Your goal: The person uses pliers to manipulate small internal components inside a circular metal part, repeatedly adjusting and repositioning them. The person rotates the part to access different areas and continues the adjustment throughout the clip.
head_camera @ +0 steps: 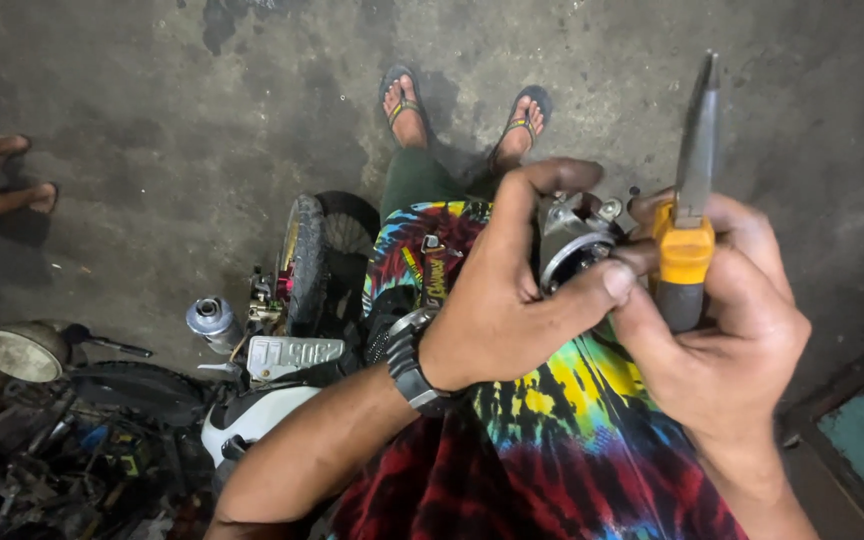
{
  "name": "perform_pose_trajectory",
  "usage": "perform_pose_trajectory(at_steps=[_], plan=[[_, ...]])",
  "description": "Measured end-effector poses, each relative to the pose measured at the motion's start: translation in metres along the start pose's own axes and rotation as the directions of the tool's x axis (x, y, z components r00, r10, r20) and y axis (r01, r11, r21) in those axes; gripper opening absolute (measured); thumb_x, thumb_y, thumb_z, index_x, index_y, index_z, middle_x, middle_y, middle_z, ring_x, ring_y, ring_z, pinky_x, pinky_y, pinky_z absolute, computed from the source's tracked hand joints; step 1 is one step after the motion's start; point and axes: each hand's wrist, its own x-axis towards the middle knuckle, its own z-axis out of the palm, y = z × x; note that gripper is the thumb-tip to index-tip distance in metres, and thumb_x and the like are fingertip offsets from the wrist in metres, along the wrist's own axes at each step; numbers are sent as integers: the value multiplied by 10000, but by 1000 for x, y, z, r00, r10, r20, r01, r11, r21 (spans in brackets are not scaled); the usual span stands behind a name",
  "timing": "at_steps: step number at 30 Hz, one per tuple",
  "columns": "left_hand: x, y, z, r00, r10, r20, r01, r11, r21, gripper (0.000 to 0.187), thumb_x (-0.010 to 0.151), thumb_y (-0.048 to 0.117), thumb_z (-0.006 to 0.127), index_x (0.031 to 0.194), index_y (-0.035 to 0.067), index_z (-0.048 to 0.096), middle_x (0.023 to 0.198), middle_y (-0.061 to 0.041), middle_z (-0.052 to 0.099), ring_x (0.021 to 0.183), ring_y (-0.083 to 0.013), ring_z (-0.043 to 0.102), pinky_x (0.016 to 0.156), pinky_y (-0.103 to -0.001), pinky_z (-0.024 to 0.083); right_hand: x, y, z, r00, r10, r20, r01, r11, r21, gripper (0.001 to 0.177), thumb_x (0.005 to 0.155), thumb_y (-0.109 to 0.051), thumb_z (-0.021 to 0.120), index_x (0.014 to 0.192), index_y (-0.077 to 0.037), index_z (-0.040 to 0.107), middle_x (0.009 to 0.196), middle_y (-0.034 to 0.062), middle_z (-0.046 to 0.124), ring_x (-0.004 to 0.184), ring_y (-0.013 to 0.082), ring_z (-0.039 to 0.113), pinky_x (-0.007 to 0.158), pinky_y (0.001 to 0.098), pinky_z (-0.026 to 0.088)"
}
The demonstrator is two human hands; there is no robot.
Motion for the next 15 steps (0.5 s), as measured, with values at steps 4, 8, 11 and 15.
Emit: perform_pose_trajectory(at_steps=[4,8,11,15], plan=[[1,-1,-1,999,-17,35,17,1000,8,487,982,321,633,1353,86,423,1348,-74,589,1175,-175,649,1068,-335,553,-12,8,-16,996,69,62,-75,993,92,181,961,-32,686,1088,93,657,1245,289,611,1213,378,639,1150,448,516],[5,4,-3,996,-90,19,86,986,146,530,886,194,690,1345,104,440,1337,-47,613,1144,-187,683,1021,-346,558,-36,5,-43,896,442,54,-416,788,453,146,906,-92,609,1042,-74,562,1049,94,570,1127,283,678,949,384,599],[9,7,-5,992,-123,19,116,972,204,549,855,192,696,1341,100,457,1301,-34,635,1151,-183,697,1011,-342,572,-43,23,-76,870,370,326,-492,677,547,150,948,-271,560,844,-168,525,901,108,609,906,278,696,754,385,556],[12,3,-8,995,-90,46,75,963,258,556,845,163,695,1341,107,450,1330,-46,606,1260,-229,669,1053,-365,564,-60,45,-120,523,433,734,-849,336,407,737,902,-522,839,1217,139,755,1103,302,902,852,416,946,717,513,761]])
